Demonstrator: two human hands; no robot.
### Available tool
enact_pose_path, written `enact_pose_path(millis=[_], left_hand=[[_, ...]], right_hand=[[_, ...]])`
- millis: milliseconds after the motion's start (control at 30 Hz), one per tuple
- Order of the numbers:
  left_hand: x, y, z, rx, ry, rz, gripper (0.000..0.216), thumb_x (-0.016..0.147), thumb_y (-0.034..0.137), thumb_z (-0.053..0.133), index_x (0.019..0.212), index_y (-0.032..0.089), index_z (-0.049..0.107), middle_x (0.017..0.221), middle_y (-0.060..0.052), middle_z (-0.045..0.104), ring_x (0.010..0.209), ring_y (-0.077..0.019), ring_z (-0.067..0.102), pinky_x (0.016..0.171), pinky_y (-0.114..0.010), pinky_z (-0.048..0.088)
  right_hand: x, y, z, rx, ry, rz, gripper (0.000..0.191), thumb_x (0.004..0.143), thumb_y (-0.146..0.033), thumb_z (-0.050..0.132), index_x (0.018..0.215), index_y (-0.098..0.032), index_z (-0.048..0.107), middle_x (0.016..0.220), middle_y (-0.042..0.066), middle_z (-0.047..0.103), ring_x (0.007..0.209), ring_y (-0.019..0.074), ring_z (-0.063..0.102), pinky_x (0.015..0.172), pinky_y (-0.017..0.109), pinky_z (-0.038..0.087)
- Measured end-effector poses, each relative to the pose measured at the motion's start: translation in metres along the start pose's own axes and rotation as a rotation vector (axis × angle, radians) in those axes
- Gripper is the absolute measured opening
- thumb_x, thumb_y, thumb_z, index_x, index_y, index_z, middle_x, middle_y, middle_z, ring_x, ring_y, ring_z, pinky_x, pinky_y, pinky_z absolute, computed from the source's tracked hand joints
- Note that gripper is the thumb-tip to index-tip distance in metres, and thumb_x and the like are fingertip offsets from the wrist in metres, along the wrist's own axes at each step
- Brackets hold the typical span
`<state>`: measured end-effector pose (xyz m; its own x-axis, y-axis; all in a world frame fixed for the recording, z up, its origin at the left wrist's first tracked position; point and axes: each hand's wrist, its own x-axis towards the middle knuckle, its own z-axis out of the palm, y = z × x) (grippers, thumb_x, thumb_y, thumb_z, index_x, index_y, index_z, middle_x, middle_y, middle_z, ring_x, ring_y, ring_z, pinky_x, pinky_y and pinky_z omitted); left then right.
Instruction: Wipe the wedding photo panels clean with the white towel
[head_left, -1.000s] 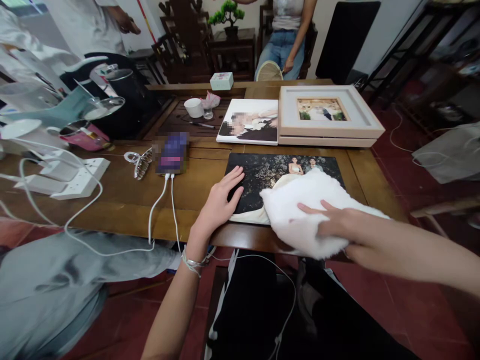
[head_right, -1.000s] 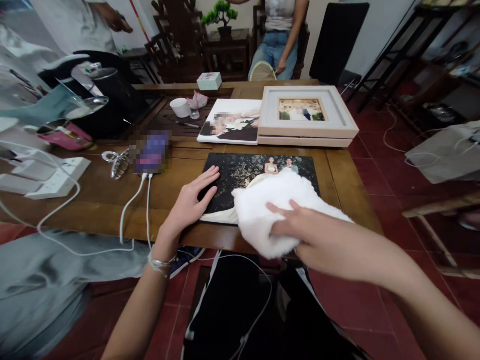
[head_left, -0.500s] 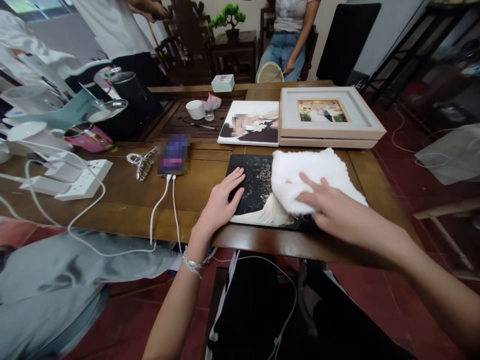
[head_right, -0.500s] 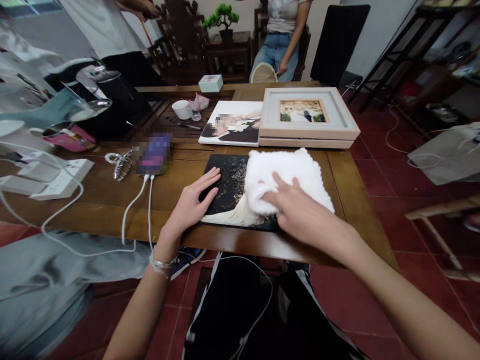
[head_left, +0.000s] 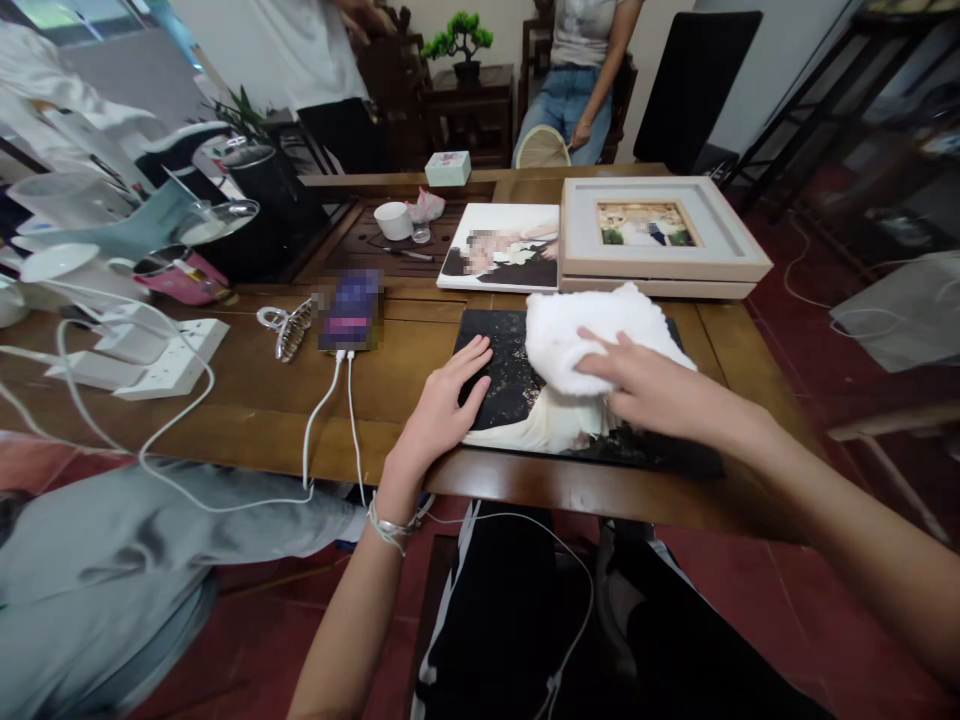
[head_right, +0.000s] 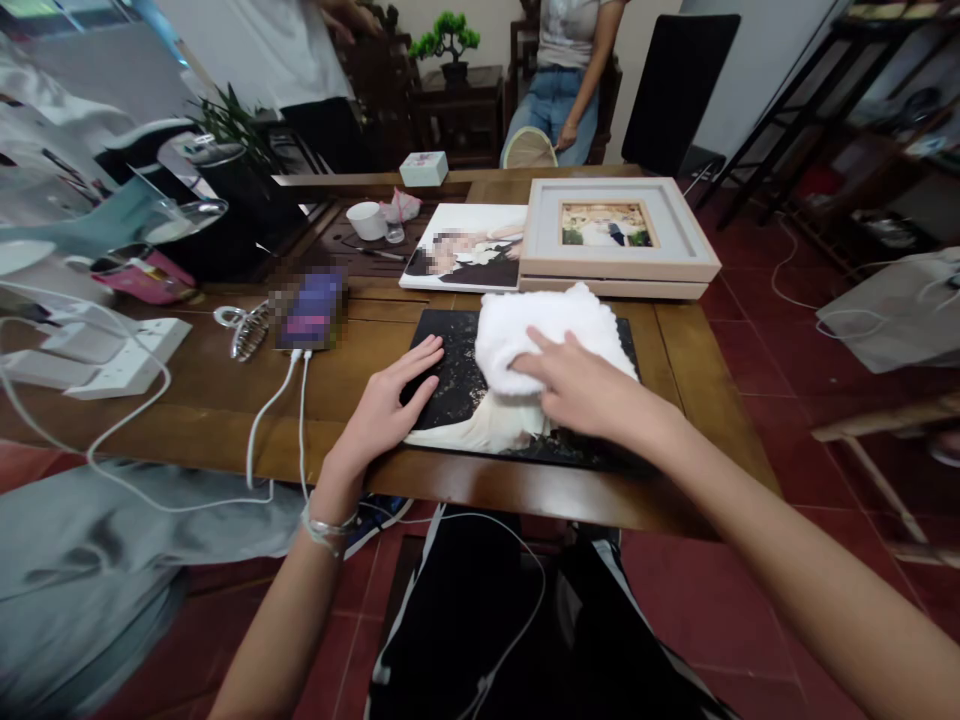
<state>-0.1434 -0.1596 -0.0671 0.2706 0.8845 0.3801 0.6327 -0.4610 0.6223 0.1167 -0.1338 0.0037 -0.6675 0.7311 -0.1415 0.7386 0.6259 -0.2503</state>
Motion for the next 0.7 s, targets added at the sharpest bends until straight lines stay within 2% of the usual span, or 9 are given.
enact_pose_path(millis=[100,167,233,333,433,500,600,700], left_hand=[[0.000,0.001,0.000,-0.006,0.000,-0.003,0.036,0.094,0.023,0.048,0.126,0.011,0.060,0.140,-0.014,0.054,0.136,-0.0221,0.044,0.115,-0.044,0.035],[0.000,0.001,0.000,-0.009,0.002,-0.006,0.036,0.094,0.023,0.048,0.126,0.010,0.060,0.139,-0.014,0.054,0.136,-0.0220,0.045,0.115,-0.044,0.035],[0.000,0.001,0.000,-0.008,0.002,-0.010,0.036,0.094,0.023,0.048,0.126,0.010,0.060,0.139,-0.014,0.054,0.135,-0.0218,0.045,0.115,-0.043,0.035],[0.000,0.001,0.001,0.000,0.003,-0.014,0.036,0.094,0.022,0.048,0.126,0.009,0.060,0.140,-0.015,0.054,0.136,-0.0215,0.045,0.115,-0.043,0.035],[0.000,0.001,0.001,0.007,0.005,-0.012,0.036,0.094,0.022,0.048,0.126,0.011,0.060,0.140,-0.013,0.053,0.136,-0.0214,0.044,0.115,-0.044,0.035],[0.000,0.001,0.001,0.009,0.006,-0.010,0.035,0.094,0.022,0.048,0.126,0.012,0.060,0.140,-0.013,0.053,0.136,-0.0215,0.044,0.115,-0.045,0.035],[0.000,0.001,0.001,0.006,0.005,-0.010,0.035,0.094,0.023,0.048,0.126,0.014,0.060,0.141,-0.012,0.053,0.136,-0.0216,0.044,0.114,-0.046,0.035],[0.000,0.001,0.001,-0.002,0.006,-0.010,0.035,0.094,0.024,0.048,0.126,0.017,0.060,0.140,-0.011,0.054,0.136,-0.0218,0.045,0.114,-0.048,0.036]], right_hand=[[0.020,0.021,0.007,-0.053,0.127,-0.017,0.058,0.066,0.003,0.041,0.118,-0.013,0.061,0.133,0.015,0.058,0.143,0.0307,0.021,0.114,0.062,0.021],[0.019,0.020,0.013,-0.076,0.170,-0.013,0.057,0.065,0.003,0.042,0.117,-0.012,0.061,0.137,0.017,0.054,0.143,0.0333,0.020,0.112,0.064,0.021],[0.006,0.004,0.019,-0.084,0.170,-0.002,0.058,0.064,0.004,0.042,0.116,-0.012,0.062,0.143,0.017,0.048,0.143,0.0369,0.019,0.110,0.067,0.023],[-0.028,-0.035,0.030,-0.100,0.126,0.003,0.059,0.062,0.003,0.043,0.115,-0.015,0.064,0.150,0.012,0.041,0.142,0.0404,0.019,0.107,0.070,0.027],[-0.060,-0.069,0.040,-0.083,0.063,-0.075,0.056,0.059,-0.002,0.048,0.107,-0.027,0.067,0.150,0.001,0.040,0.142,0.0387,0.022,0.105,0.068,0.034],[-0.069,-0.077,0.041,-0.084,0.052,-0.115,0.059,0.058,-0.004,0.050,0.106,-0.034,0.066,0.148,-0.004,0.042,0.141,0.0361,0.027,0.105,0.063,0.040],[-0.057,-0.068,0.033,-0.096,0.061,-0.104,0.066,0.058,0.000,0.047,0.114,-0.032,0.063,0.148,-0.002,0.044,0.140,0.0335,0.030,0.106,0.059,0.042],[-0.024,-0.040,0.020,-0.111,0.084,-0.040,0.064,0.064,0.002,0.043,0.121,-0.022,0.061,0.148,0.007,0.044,0.140,0.0372,0.028,0.106,0.065,0.035]])
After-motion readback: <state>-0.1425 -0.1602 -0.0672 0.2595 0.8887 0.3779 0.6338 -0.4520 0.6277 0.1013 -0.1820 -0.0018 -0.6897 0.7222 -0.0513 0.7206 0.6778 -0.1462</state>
